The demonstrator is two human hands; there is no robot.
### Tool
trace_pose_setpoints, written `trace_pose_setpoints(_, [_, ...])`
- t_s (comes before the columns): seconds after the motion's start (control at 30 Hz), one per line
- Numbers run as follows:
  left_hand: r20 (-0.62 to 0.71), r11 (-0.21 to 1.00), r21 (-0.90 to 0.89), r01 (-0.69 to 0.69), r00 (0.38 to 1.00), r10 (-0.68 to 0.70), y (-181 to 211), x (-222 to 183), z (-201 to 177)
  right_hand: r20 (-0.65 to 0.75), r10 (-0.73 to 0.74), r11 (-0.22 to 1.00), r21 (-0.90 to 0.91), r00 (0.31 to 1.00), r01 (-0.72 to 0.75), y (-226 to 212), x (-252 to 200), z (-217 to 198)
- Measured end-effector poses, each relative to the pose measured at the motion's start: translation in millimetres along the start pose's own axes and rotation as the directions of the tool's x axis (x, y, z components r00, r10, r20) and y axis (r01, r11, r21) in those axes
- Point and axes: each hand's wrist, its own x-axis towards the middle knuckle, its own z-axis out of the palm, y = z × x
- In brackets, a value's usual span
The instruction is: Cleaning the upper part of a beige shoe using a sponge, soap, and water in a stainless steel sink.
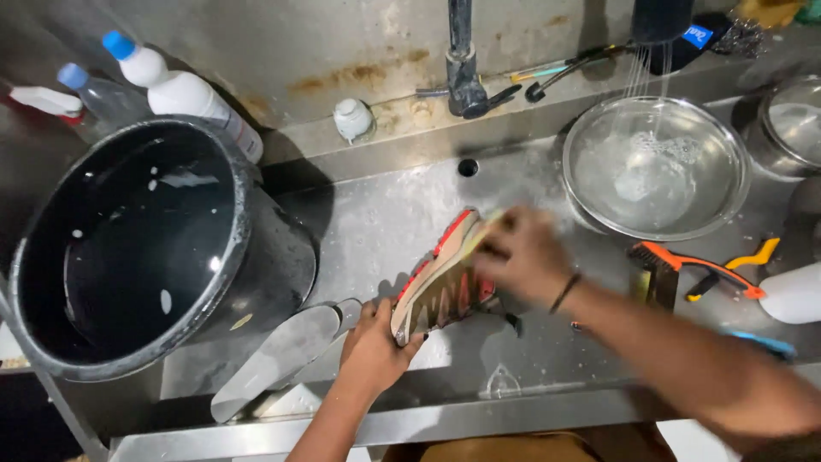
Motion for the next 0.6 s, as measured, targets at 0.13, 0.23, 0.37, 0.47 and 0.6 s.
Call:
trace_pose_setpoints(0.13, [-0.070, 0.996, -0.038, -0.084, 0.994, 0.082, 5.5, -0.4, 6.1, -0.001, -0.403, 0.901, 0.175, 0.915, 0.397, -29.6, -28.9, 24.3])
trace_pose_setpoints(0.23, [-0.045, 0.998, 0.008, -0.069, 0.997, 0.069, 3.7, 10.0, 9.7, -0.211, -0.323, 0.946, -0.093, 0.923, 0.310, 19.5, 14.6, 18.9])
trace_pose_setpoints(0.37, [-0.038, 0.999, -0.028, -0.042, 0.998, 0.041, 7.7, 17.8, 16.8, -0.034, -0.209, 0.946, 0.246, 0.977, 0.211, -29.6, -21.6, 28.1])
trace_pose_setpoints(0.47, [-0.017, 0.999, 0.009, -0.046, 0.999, 0.046, 7.2, 11.8, 22.5, -0.169, -0.440, 0.898, -0.089, 0.882, 0.431, 26.8, -3.4, 48.6])
trace_pose_setpoints(0.6, [-0.027, 0.997, -0.032, -0.066, 0.997, 0.066, 19.9, 5.7, 17.4, -0.302, -0.338, 0.928, -0.263, 0.891, 0.263, 64.8, 34.5, 43.2])
